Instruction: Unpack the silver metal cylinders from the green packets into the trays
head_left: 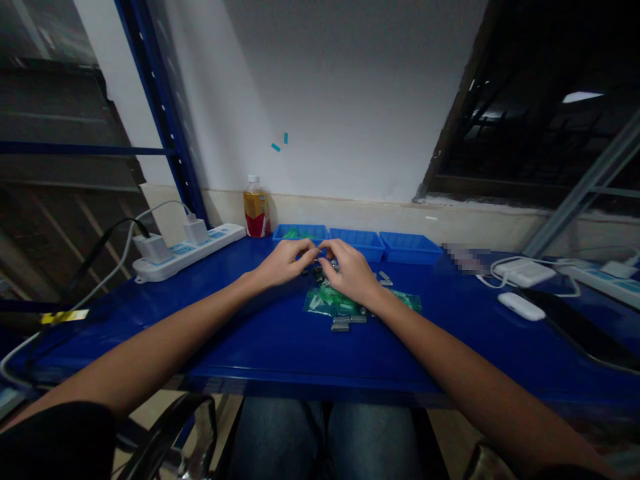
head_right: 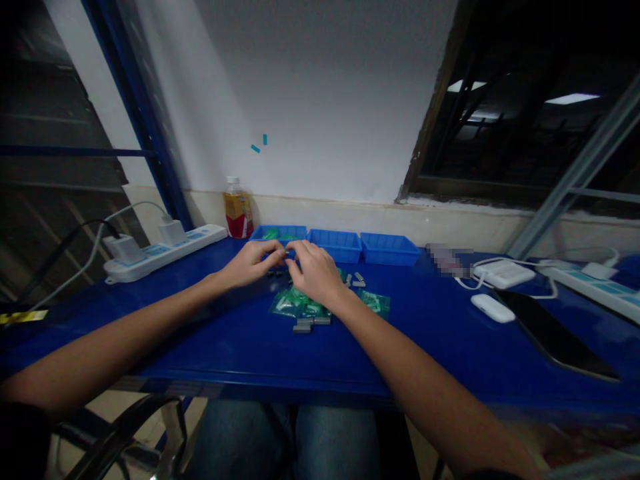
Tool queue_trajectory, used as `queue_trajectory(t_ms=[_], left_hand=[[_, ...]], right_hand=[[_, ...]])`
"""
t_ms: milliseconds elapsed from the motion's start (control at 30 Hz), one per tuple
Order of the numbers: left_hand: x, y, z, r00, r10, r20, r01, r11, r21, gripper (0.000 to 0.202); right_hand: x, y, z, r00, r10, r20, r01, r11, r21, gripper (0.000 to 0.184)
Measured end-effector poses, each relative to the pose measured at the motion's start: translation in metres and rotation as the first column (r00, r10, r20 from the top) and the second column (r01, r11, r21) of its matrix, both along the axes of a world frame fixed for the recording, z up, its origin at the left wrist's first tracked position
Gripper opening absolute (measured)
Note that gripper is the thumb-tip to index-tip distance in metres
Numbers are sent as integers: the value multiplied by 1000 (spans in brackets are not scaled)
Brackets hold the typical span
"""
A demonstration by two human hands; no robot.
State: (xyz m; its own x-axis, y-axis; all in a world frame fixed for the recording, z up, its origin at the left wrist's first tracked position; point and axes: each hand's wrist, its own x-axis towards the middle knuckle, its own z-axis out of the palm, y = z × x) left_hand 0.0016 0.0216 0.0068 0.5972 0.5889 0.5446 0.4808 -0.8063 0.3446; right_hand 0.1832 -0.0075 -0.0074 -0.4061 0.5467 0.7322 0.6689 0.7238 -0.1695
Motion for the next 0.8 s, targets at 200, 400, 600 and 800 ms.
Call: queue_trajectory(t_ms=[200, 400, 600, 800], left_hand=[[1, 0, 4, 994, -38, -99, 27, 994, -109, 42], [-17, 18, -1, 875, 111, -471, -134, 991, -15, 31], [-20, 26, -13, 895, 145, -423, -179, 983, -42, 22], [-11, 21, -5, 958, 123, -259, -144, 988, -62, 24]], right_hand=[[5, 5, 6, 997, -52, 58, 48, 996, 70, 13], [73, 42, 10, 911, -397, -110, 408, 907, 109, 26], [139, 59, -10, 598, -801, -39, 795, 598, -100, 30], [100, 46, 1, 738, -674, -8, 673, 738, -54, 30]])
